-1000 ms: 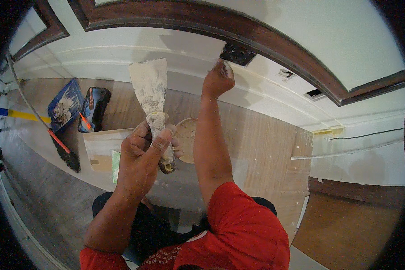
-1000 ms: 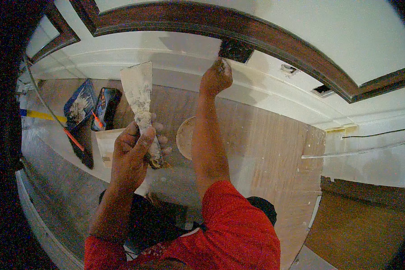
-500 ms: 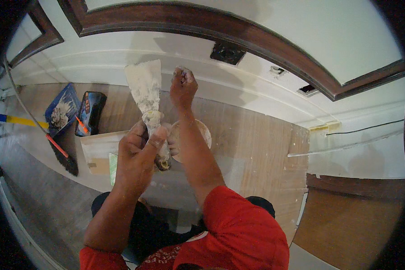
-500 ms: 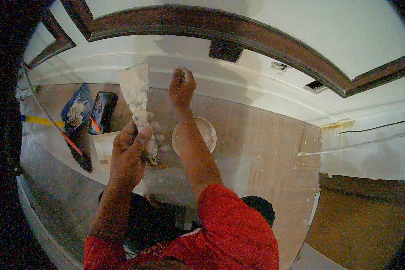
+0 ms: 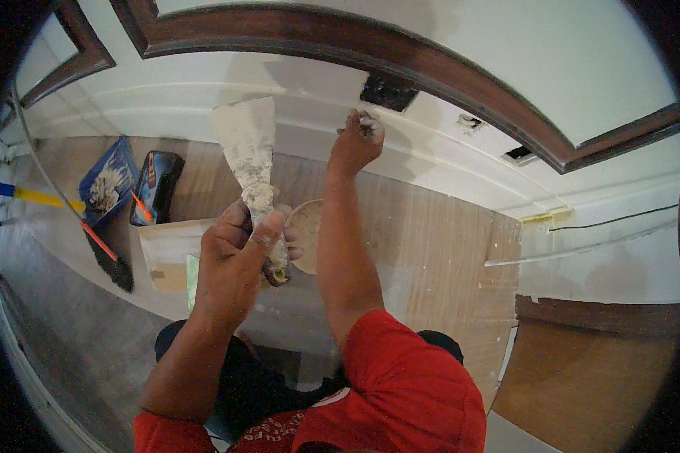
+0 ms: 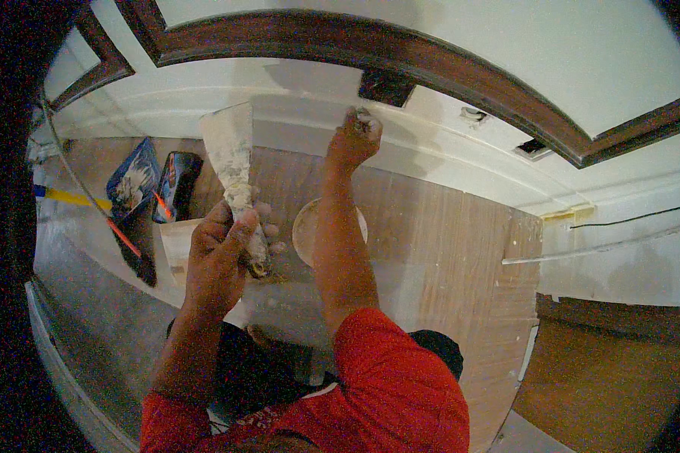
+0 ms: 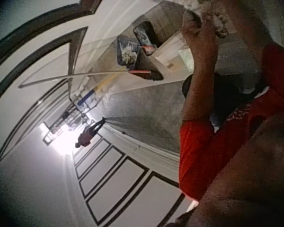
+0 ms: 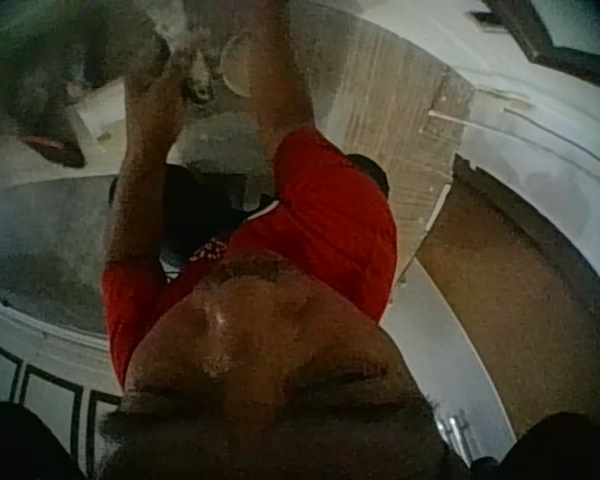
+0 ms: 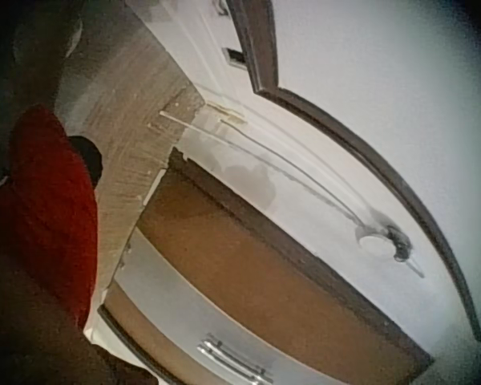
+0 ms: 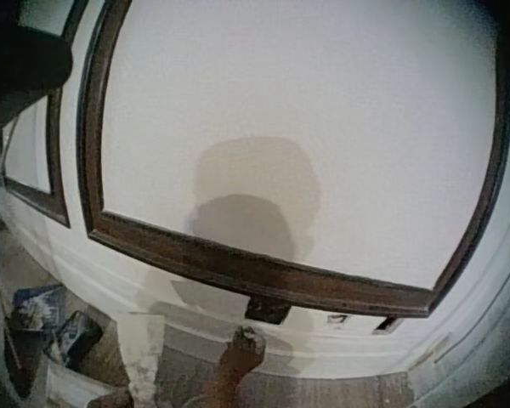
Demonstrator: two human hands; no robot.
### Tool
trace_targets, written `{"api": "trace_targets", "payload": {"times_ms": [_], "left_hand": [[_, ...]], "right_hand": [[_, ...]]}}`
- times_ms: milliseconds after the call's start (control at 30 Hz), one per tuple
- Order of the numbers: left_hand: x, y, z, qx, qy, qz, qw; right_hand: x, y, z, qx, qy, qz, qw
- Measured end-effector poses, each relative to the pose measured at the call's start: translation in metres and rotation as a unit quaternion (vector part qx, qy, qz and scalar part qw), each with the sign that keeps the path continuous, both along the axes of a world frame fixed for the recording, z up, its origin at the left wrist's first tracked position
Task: The person applies plaster around an electrical box opening on a wall, then prepares and places a drywall patch into an adjacent hole, securing it with plaster.
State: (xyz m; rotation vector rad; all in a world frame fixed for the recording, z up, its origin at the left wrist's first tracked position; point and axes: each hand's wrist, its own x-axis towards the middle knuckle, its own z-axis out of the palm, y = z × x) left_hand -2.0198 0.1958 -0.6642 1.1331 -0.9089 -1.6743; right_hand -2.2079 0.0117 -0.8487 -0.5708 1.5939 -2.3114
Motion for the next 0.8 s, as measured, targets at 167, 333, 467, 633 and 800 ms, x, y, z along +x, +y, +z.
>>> {"api": "trace_targets", "payload": {"times_ms": [167, 333, 467, 633, 800], "left_hand": [[-0.001, 0.001, 0.001, -0.001, -0.010, -0.001, 1.000], [-0.002, 0.002, 0.003, 0.007, 0.010, 0.004, 1.000], [0.001, 0.001, -0.003, 0.003, -0.004, -0.003, 1.000], [0.001, 0.001, -0.001, 0.011, 0.006, -0.005, 1.000], [0.002, 0.000, -0.001, -0.001, 0.012, -0.001, 1.000]], "right_hand": [[-0.013, -0.017, -0.005, -0.062, 0.085, -0.063, 0.992], [-0.021, -0.025, -0.012, -0.033, 0.106, -0.098, 0.989], [-0.017, -0.022, -0.009, 0.009, 0.105, -0.105, 0.989], [-0.013, -0.016, 0.001, 0.026, 0.148, -0.130, 0.980], [-0.011, -0.014, 0.014, 0.049, 0.123, -0.136, 0.982]]}}
